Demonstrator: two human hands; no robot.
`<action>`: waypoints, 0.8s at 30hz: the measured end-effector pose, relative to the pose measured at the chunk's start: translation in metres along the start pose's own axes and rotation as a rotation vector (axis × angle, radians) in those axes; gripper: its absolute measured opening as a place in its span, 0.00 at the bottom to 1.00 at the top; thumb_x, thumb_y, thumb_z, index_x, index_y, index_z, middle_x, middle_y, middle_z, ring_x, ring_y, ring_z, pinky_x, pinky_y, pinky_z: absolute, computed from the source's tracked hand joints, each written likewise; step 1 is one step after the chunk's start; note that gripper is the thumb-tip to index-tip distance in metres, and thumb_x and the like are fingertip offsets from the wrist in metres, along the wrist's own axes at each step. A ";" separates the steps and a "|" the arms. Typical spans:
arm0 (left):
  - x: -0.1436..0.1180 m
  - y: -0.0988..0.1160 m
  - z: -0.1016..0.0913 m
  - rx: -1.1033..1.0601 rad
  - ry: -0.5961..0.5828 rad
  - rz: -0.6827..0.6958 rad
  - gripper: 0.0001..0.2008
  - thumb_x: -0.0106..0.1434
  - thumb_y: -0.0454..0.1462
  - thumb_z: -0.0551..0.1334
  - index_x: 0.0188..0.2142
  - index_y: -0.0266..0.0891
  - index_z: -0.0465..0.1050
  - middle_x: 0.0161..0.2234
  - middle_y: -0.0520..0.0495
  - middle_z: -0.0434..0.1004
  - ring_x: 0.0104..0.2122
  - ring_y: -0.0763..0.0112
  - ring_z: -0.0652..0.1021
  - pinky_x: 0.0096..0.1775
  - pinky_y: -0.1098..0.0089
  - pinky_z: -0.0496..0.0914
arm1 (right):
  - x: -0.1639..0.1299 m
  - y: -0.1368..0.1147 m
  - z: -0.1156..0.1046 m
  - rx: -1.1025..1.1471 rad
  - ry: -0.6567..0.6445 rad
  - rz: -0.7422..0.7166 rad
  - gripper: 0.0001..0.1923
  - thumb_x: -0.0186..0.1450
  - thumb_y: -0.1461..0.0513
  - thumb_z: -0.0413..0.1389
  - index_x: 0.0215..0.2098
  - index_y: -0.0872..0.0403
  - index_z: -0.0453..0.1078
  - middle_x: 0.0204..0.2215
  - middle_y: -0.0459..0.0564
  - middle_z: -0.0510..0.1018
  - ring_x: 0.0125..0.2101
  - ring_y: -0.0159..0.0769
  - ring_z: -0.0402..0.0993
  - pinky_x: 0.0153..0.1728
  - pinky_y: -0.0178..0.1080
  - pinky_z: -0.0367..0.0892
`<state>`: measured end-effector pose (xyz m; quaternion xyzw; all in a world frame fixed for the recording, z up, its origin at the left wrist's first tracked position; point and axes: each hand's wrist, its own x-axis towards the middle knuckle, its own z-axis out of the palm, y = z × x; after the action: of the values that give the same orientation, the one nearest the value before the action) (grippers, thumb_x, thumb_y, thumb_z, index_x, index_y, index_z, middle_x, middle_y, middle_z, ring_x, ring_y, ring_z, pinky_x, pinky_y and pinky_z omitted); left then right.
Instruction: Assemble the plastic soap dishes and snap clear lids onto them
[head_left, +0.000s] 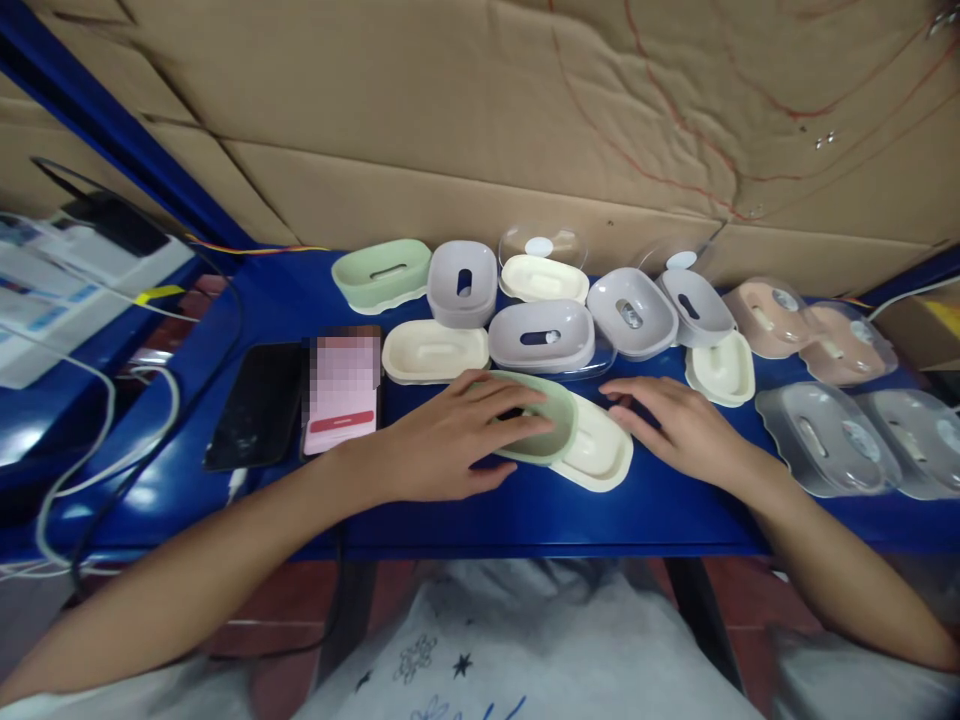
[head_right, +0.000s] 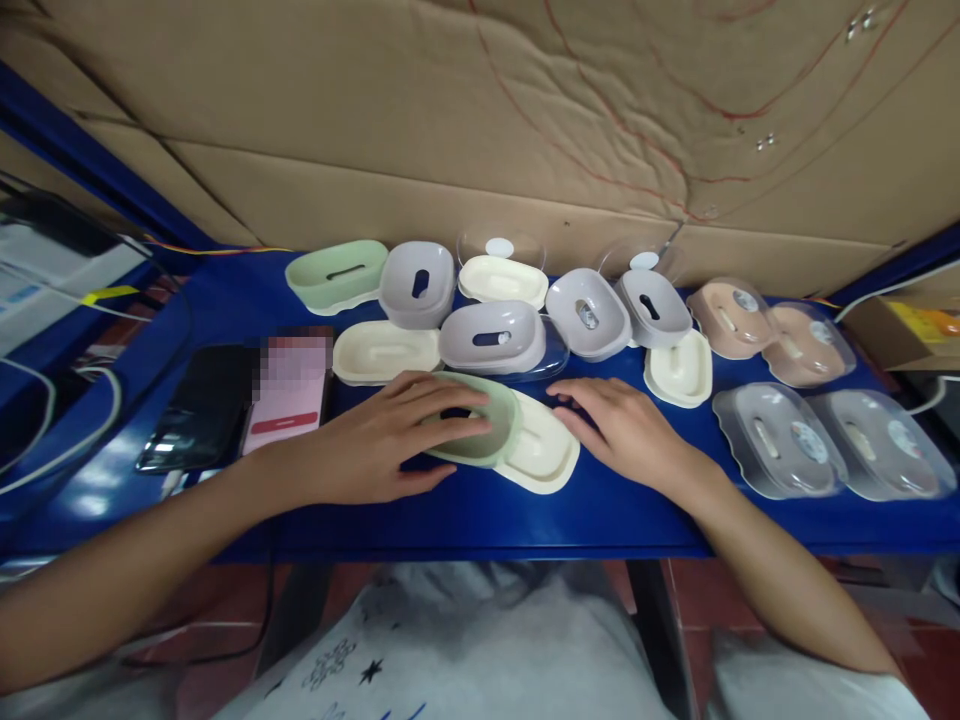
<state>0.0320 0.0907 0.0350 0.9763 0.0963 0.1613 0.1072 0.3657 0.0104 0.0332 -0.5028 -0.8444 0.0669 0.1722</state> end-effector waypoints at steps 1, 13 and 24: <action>-0.001 -0.002 -0.002 0.007 -0.011 -0.020 0.22 0.72 0.36 0.66 0.64 0.41 0.71 0.65 0.38 0.76 0.63 0.52 0.76 0.64 0.50 0.66 | -0.001 0.000 0.001 -0.012 -0.025 0.002 0.17 0.79 0.54 0.55 0.61 0.51 0.72 0.53 0.55 0.84 0.50 0.47 0.84 0.52 0.52 0.78; 0.004 0.003 0.016 0.045 0.210 0.081 0.11 0.81 0.40 0.58 0.55 0.39 0.75 0.51 0.47 0.86 0.49 0.65 0.84 0.56 0.62 0.72 | -0.001 -0.021 0.006 0.119 0.085 -0.167 0.34 0.75 0.51 0.61 0.74 0.47 0.60 0.70 0.62 0.69 0.69 0.54 0.68 0.66 0.57 0.70; 0.004 0.009 0.008 -0.016 0.050 0.067 0.27 0.71 0.48 0.71 0.63 0.40 0.70 0.59 0.38 0.78 0.58 0.53 0.77 0.62 0.51 0.66 | -0.003 -0.026 -0.011 0.141 -0.035 -0.311 0.16 0.71 0.60 0.63 0.55 0.51 0.73 0.50 0.54 0.83 0.53 0.43 0.80 0.62 0.54 0.68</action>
<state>0.0392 0.0818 0.0311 0.9738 0.0649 0.1899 0.1070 0.3492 -0.0056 0.0501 -0.3517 -0.9081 0.1073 0.2004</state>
